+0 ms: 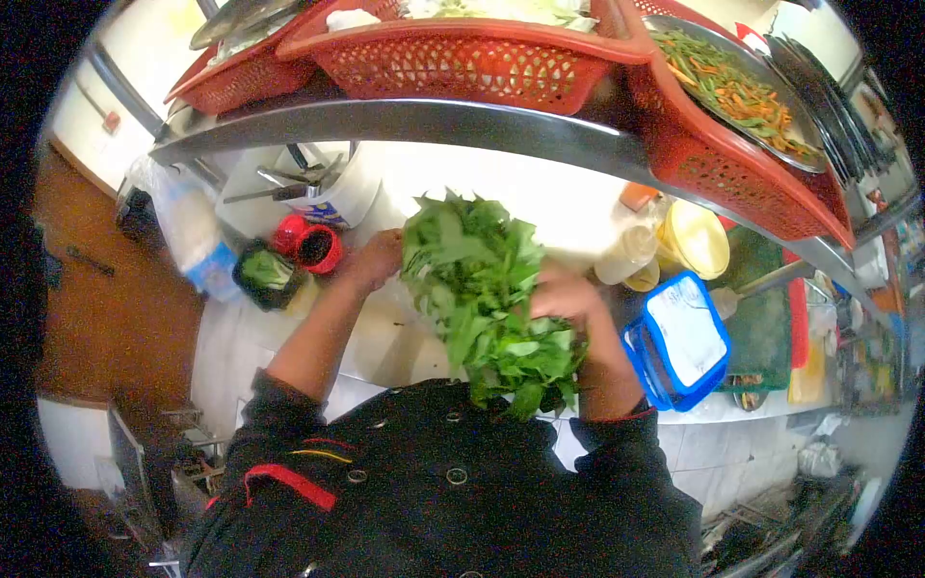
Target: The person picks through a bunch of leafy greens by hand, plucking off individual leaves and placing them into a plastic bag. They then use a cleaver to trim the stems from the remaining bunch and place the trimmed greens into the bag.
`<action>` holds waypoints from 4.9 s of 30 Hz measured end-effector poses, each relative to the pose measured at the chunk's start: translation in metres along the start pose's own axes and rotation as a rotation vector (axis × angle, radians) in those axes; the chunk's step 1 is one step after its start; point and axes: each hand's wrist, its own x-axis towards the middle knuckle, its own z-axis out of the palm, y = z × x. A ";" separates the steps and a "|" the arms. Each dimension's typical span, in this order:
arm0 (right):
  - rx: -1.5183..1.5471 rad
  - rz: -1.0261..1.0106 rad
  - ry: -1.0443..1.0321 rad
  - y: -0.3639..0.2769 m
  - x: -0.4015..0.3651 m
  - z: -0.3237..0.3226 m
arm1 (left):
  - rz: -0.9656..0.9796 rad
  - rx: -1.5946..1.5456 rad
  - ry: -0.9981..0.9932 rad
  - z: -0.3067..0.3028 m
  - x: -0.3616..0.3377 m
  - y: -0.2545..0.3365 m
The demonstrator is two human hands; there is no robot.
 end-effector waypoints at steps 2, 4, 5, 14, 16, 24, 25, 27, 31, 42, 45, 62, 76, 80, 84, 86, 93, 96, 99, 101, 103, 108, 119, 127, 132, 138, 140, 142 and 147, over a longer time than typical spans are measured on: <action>0.010 -0.054 0.059 -0.002 0.009 0.011 | -0.009 -0.178 -0.050 0.016 0.047 -0.064; 0.018 -0.161 0.147 0.012 0.023 0.015 | -0.028 -0.356 -0.097 0.014 0.055 -0.071; 0.021 -0.163 0.144 0.021 0.025 0.014 | -0.015 -0.329 -0.112 0.009 0.049 -0.060; 0.441 -0.125 0.459 0.062 0.005 -0.012 | 0.476 0.927 0.350 -0.027 -0.038 0.020; 0.678 -0.146 0.510 0.058 -0.005 -0.012 | 0.538 1.053 0.597 -0.012 -0.072 0.035; 0.765 -0.075 0.571 0.100 -0.012 0.000 | -0.426 -0.578 -0.497 0.088 -0.063 -0.033; 0.761 -0.039 0.595 0.093 -0.010 0.007 | -0.475 -0.812 -0.529 0.092 -0.057 -0.030; 0.754 0.000 0.633 0.093 -0.011 0.014 | -0.396 -0.870 -0.539 0.097 -0.050 -0.019; 0.586 0.037 0.607 0.118 -0.006 0.018 | 0.016 -0.474 -0.331 0.103 -0.045 0.013; 0.964 0.006 0.524 0.152 0.014 0.050 | 0.431 0.435 -0.129 0.101 -0.055 0.060; 0.936 0.007 0.518 0.148 0.018 0.050 | 0.454 0.669 -0.229 0.087 -0.055 0.074; 0.952 -0.091 0.285 0.099 0.009 0.035 | 0.089 0.511 0.081 0.018 -0.028 -0.033; 0.049 -0.543 -0.227 0.090 0.137 0.062 | 0.129 -0.017 -0.214 -0.036 -0.035 0.043; 0.281 -0.144 -0.205 0.042 0.116 0.059 | 0.339 0.425 -0.244 -0.021 -0.052 0.070; 0.045 -0.459 0.001 0.110 0.148 0.038 | 0.543 0.566 -0.073 -0.016 -0.071 0.068; 0.241 -0.416 0.013 0.115 0.142 0.041 | 0.528 0.579 0.005 -0.018 -0.071 0.067; 0.585 -0.541 0.104 0.028 0.110 0.055 | 0.648 0.593 0.094 0.027 -0.090 0.097; 0.785 -0.677 0.092 0.043 0.114 0.058 | 0.798 0.615 0.007 0.035 -0.098 0.097; 1.325 -0.225 0.050 0.032 0.099 0.049 | 0.843 0.579 0.110 0.023 -0.092 0.080; 1.094 -0.347 0.269 0.063 0.094 0.050 | 0.850 0.575 0.204 0.010 -0.091 0.077; 1.158 -0.350 0.246 0.063 0.086 0.050 | 0.853 0.567 0.295 -0.001 -0.087 0.076; 1.213 -0.369 0.274 0.057 0.076 0.052 | 0.863 0.790 0.372 -0.010 -0.073 0.067; 1.270 -0.362 0.336 0.045 0.076 0.052 | 0.882 0.555 -0.138 -0.009 -0.095 0.096; 1.234 -0.341 0.240 0.058 0.099 0.049 | 0.652 0.576 0.114 -0.003 -0.064 0.152; 1.011 -0.353 0.388 0.039 0.101 0.054 | 0.466 0.945 -0.108 0.017 -0.045 0.160; 0.402 -0.333 0.575 0.027 0.092 0.051 | 0.398 1.040 -0.159 0.014 -0.037 0.146; 0.614 -0.367 0.518 0.046 0.100 0.049 | 0.382 0.996 -0.176 0.013 -0.039 0.145; 0.432 -0.404 0.516 0.053 0.101 0.047 | 0.365 0.948 -0.187 0.011 -0.039 0.144; 0.940 -0.380 0.400 0.047 0.103 0.053 | 0.484 0.833 0.036 0.010 -0.038 0.138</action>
